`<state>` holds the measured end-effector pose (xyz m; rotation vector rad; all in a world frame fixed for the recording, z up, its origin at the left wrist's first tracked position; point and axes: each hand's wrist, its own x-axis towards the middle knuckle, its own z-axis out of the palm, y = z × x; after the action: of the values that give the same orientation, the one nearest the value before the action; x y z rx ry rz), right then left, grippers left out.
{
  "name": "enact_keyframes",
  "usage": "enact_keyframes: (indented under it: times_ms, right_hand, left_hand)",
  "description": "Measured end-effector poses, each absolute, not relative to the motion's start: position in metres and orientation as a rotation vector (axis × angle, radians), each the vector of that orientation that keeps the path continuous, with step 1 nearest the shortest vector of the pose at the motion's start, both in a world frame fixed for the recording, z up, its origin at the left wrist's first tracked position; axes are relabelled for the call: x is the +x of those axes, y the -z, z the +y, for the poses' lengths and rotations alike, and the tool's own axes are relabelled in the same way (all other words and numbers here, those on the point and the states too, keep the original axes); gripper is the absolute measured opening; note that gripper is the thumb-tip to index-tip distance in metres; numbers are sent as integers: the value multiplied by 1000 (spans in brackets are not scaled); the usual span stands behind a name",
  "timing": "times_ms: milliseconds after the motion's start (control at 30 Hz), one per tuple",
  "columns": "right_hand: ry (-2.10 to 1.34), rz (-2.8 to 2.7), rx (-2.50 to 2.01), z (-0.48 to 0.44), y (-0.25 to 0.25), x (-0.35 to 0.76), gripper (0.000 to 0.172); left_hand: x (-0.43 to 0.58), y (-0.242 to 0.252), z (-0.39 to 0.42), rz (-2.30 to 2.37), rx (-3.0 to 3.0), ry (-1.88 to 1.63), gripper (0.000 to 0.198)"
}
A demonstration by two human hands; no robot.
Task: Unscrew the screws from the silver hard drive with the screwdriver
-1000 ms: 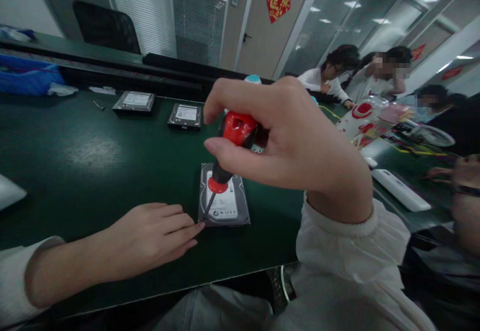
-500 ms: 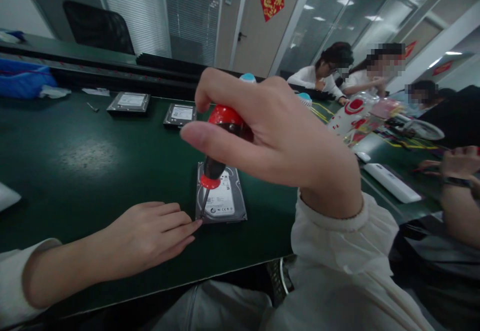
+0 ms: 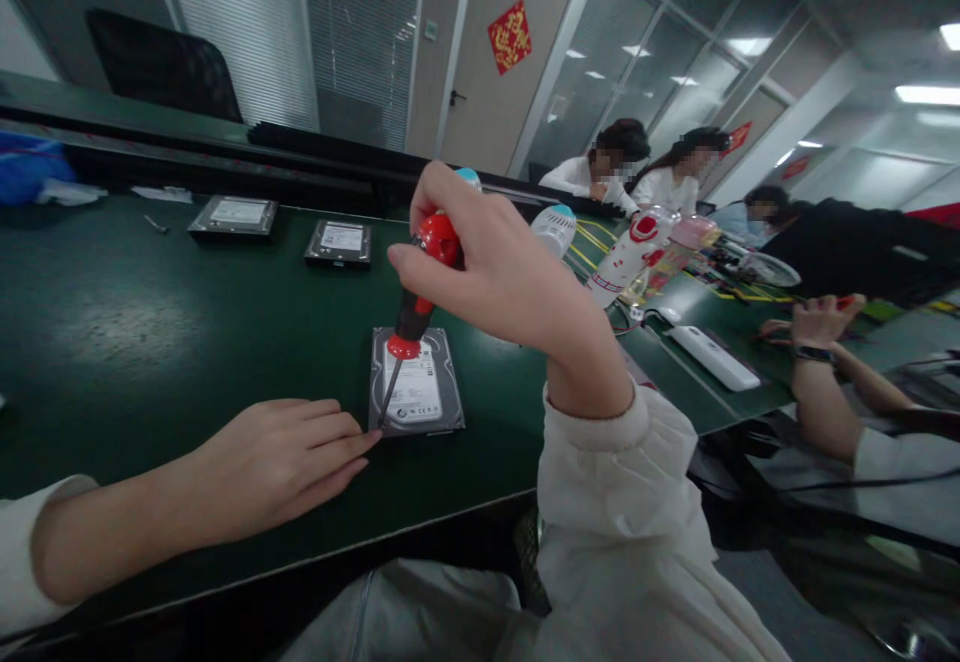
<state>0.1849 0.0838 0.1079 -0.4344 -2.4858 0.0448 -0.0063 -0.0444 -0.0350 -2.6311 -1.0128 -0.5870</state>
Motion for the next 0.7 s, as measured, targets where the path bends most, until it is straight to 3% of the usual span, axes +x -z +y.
enact_keyframes:
  times_ms: [100,333,567,700]
  right_hand:
    - [-129,-2384,-366,80,-97,182,12]
    - [-248,-2207,-287,80,-79,184,32]
    - [-401,-2130,-210,84,-68,178,21]
    - [-343,-2108,-222,81,-66,174,41]
  left_hand:
    - [-7,36,-45,-1006,-2620,575,32]
    - [-7,36,-43,-981,-2610,608,29]
    - [-7,36,-43,-1030,-2633,668,26]
    - [-7,34,-45,-1043,-2643,632,27]
